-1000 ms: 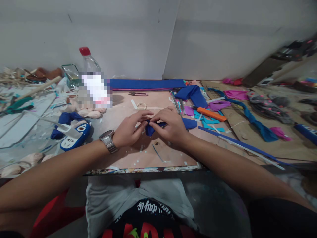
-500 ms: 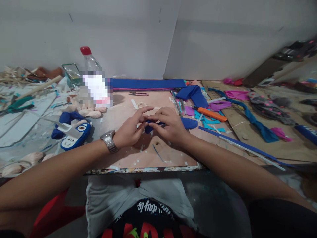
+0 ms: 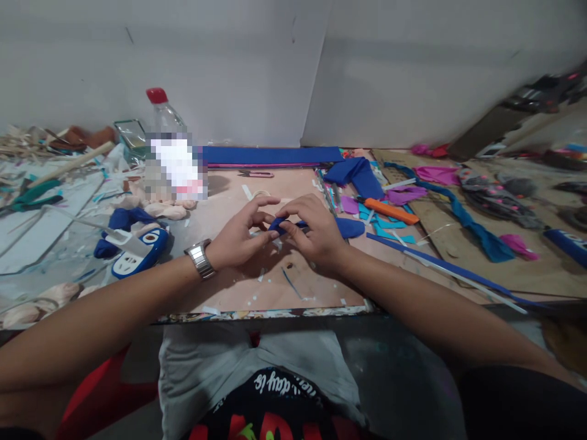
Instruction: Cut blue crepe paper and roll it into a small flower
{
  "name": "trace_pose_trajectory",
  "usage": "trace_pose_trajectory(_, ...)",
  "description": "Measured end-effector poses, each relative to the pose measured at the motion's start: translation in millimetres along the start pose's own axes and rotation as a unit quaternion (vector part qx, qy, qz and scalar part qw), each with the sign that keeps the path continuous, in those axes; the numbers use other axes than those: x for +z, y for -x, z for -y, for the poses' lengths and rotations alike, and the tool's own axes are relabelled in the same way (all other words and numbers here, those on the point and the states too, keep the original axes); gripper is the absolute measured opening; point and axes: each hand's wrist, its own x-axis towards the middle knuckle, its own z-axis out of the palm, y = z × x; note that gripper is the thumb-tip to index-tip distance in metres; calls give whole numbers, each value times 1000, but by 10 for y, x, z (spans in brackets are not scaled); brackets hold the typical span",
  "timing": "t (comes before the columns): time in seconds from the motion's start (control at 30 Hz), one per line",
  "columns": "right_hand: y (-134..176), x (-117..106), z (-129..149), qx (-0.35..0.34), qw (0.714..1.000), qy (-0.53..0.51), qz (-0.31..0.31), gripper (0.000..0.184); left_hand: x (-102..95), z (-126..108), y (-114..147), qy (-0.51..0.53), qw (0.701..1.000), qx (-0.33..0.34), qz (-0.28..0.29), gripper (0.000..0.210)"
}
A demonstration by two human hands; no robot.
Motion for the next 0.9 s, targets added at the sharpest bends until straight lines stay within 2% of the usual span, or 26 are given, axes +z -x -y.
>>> trace_pose_trajectory(0.2, 8, 0, -4, 19, 1000, -2, -5, 7, -2, 15, 8, -44, 999, -2, 0, 48)
trace_pose_trajectory(0.4, 5, 3, -3, 25, 1000, 0, 7, 9, -11, 13, -6, -74, 995, 32, -54, 32)
trace_pose_trajectory(0.57, 11, 9, -7, 20, 1000, 5, 23, 10, -12, 0, -8, -77, 993, 32, -82, 26)
trace_pose_trajectory(0.9, -2, -10, 13, 3, 1000, -2, 4, 16, -1, -37, -7, -62, 994, 31, -89, 23)
